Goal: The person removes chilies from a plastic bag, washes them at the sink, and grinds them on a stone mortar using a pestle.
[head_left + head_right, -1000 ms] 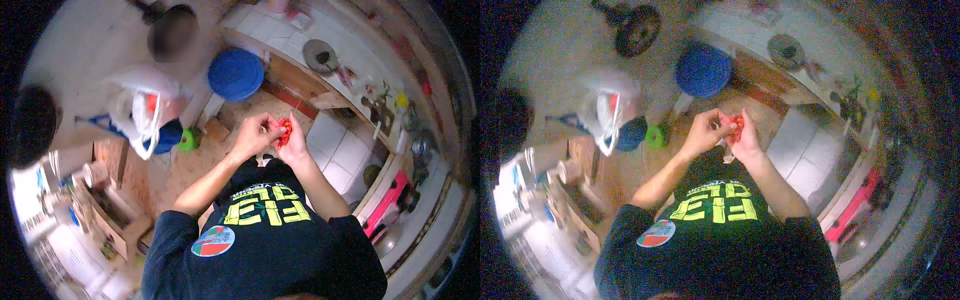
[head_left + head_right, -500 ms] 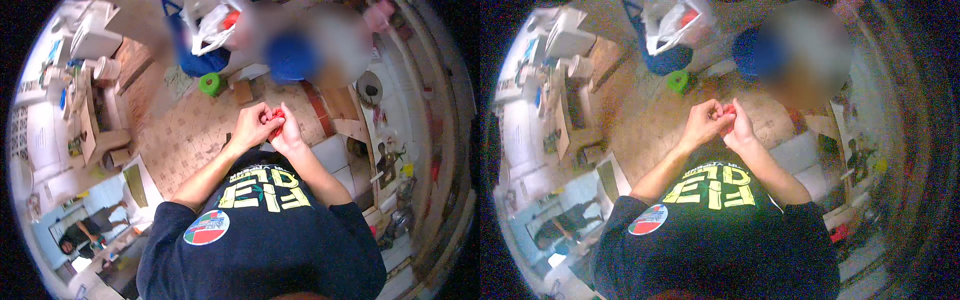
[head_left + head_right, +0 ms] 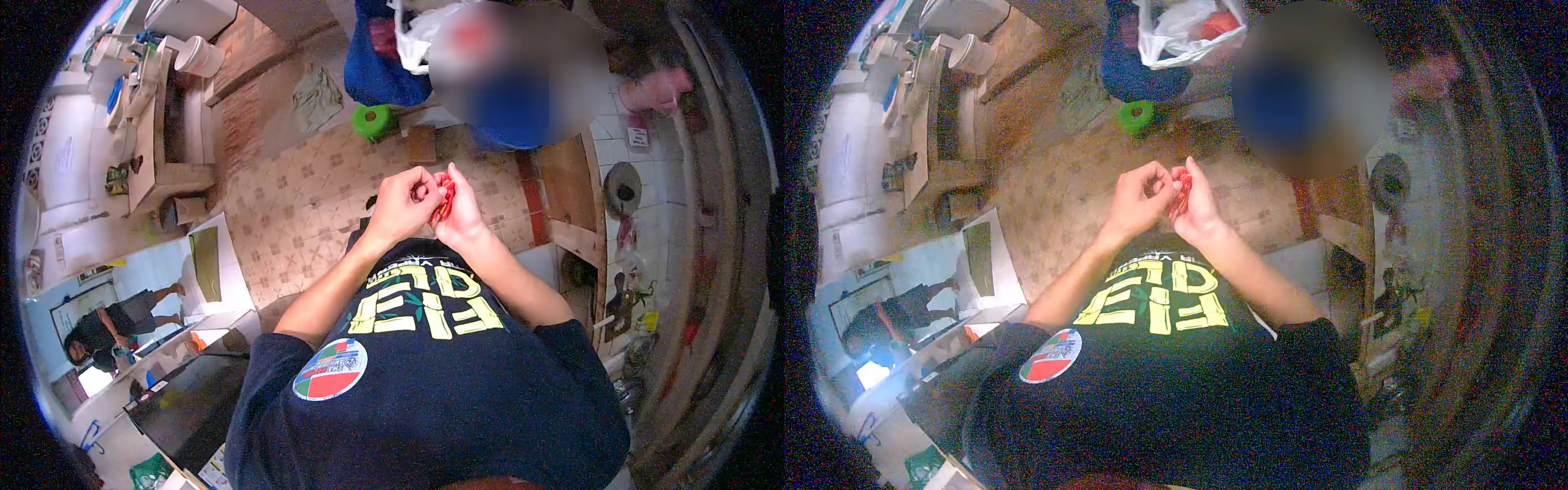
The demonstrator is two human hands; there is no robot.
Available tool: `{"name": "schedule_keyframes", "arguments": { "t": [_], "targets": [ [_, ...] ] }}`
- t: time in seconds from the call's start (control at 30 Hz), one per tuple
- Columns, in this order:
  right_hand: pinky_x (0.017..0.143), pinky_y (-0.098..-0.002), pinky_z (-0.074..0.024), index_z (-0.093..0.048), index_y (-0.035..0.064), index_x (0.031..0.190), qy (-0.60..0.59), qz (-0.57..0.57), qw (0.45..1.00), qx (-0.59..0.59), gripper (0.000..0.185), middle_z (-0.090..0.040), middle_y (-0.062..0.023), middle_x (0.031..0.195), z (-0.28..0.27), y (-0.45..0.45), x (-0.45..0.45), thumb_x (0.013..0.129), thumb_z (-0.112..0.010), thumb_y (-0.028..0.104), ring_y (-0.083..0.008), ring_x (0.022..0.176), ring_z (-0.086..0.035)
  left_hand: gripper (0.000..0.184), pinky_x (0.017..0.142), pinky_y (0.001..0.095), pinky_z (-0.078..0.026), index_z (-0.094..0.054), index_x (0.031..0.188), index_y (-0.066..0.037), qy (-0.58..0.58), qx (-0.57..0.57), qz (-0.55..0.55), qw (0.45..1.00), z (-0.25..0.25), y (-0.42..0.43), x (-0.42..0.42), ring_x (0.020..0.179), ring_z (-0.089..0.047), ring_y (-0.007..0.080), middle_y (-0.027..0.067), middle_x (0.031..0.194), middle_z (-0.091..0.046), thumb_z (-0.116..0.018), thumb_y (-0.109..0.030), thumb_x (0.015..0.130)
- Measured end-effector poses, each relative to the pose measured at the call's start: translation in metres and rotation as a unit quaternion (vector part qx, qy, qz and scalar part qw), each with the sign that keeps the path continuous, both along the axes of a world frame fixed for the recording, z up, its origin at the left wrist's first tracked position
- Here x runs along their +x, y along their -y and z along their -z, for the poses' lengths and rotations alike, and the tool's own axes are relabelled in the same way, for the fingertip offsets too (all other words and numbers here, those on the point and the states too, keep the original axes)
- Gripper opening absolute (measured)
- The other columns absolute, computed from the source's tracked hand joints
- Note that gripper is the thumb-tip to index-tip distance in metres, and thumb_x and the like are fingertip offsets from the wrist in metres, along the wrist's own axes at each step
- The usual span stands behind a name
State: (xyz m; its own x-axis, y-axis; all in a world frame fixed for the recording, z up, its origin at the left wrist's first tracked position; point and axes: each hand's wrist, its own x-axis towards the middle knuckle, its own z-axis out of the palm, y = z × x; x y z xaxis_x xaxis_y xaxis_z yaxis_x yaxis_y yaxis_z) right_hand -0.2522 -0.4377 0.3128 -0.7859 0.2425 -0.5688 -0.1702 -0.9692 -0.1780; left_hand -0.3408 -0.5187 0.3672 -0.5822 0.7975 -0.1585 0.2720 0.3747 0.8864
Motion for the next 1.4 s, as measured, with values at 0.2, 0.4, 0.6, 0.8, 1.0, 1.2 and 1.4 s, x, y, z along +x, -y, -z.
{"name": "schedule_keyframes", "arguments": {
  "t": [0.2, 0.4, 0.6, 0.8, 1.0, 1.2, 1.4],
  "targets": [
    [0.061, -0.0284, -0.0494, -0.051, 0.0133, 0.08, 0.006, -0.011, 0.999, 0.048, 0.037, -0.058, -0.0045, 0.071, -0.014, 0.027, -0.085, 0.096, -0.04, 0.045, -0.0163, 0.067, -0.059, 0.017, 0.051, 0.0239, -0.038, -0.056, 0.072, -0.001, 0.003, 0.095, -0.016, 0.995, 0.006, 0.031, -0.081, 0.055, -0.041, 0.0061, 0.0011, 0.057, -0.047, -0.069, -0.011, 0.076],
    [0.06, -0.0302, -0.0469, -0.05, 0.0129, 0.08, 0.028, 0.035, 0.996, 0.071, 0.038, -0.056, -0.0051, 0.07, -0.022, 0.062, -0.197, 0.097, -0.038, 0.044, -0.0178, 0.068, -0.058, 0.016, 0.052, 0.0229, -0.035, -0.055, 0.074, -0.002, 0.085, 0.101, 0.021, 0.991, 0.017, 0.061, -0.201, 0.057, -0.039, 0.0048, -0.003, 0.058, -0.044, -0.069, -0.01, 0.076],
    [0.055, -0.0305, -0.0424, -0.05, 0.0148, 0.08, 0.042, 0.038, 0.996, 0.063, 0.037, -0.057, -0.0021, 0.073, -0.027, 0.088, -0.307, 0.097, -0.039, 0.046, -0.0177, 0.07, -0.058, 0.014, 0.052, 0.0228, -0.034, -0.055, 0.077, -0.002, 0.2, 0.118, 0.04, 0.972, 0.024, 0.085, -0.317, 0.058, -0.039, 0.0041, -0.0037, 0.059, -0.044, -0.067, -0.01, 0.078],
    [0.051, -0.0318, -0.0415, -0.051, 0.0146, 0.078, 0.061, 0.023, 0.995, 0.076, 0.039, -0.059, -0.0024, 0.073, -0.023, 0.097, -0.432, 0.096, -0.04, 0.047, -0.0181, 0.067, -0.059, 0.016, 0.053, 0.0232, -0.035, -0.052, 0.078, -0.002, 0.221, 0.117, 0.038, 0.967, 0.037, 0.097, -0.444, 0.058, -0.04, 0.0052, -0.0019, 0.061, -0.046, -0.067, -0.009, 0.077],
    [0.054, -0.0318, -0.0472, -0.053, 0.0133, 0.078, 0.073, -0.038, 0.992, 0.095, 0.039, -0.06, -0.004, 0.071, -0.022, 0.092, -0.599, 0.094, -0.043, 0.048, -0.0194, 0.062, -0.058, 0.015, 0.053, 0.0225, -0.038, -0.051, 0.08, -0.002, 0.172, 0.103, -0.023, 0.979, 0.016, 0.102, -0.6, 0.059, -0.044, 0.0047, -0.0009, 0.063, -0.049, -0.064, -0.008, 0.078],
    [0.055, -0.0318, -0.0489, -0.055, 0.0137, 0.081, 0.063, -0.147, 0.985, 0.061, 0.038, -0.06, -0.0035, 0.071, -0.042, 0.094, -0.753, 0.094, -0.043, 0.047, -0.0187, 0.06, -0.058, 0.011, 0.054, 0.021, -0.038, -0.052, 0.082, -0.001, 0.199, 0.13, -0.121, 0.964, 0.001, 0.128, -0.74, 0.061, -0.044, 0.0039, -0.002, 0.066, -0.05, -0.061, -0.006, 0.08],
    [0.065, -0.0296, -0.0459, -0.056, 0.013, 0.087, -0.011, -0.233, 0.968, 0.094, 0.039, -0.063, -0.0042, 0.081, -0.049, 0.094, -0.92, 0.097, -0.037, 0.045, -0.0163, 0.075, -0.059, 0.014, 0.054, 0.0207, -0.038, -0.051, 0.081, -0.002, 0.124, 0.157, -0.149, 0.968, -0.015, 0.14, -0.896, 0.061, -0.042, 0.0033, -0.004, 0.065, -0.046, -0.064, -0.005, 0.08]
  ]
}}
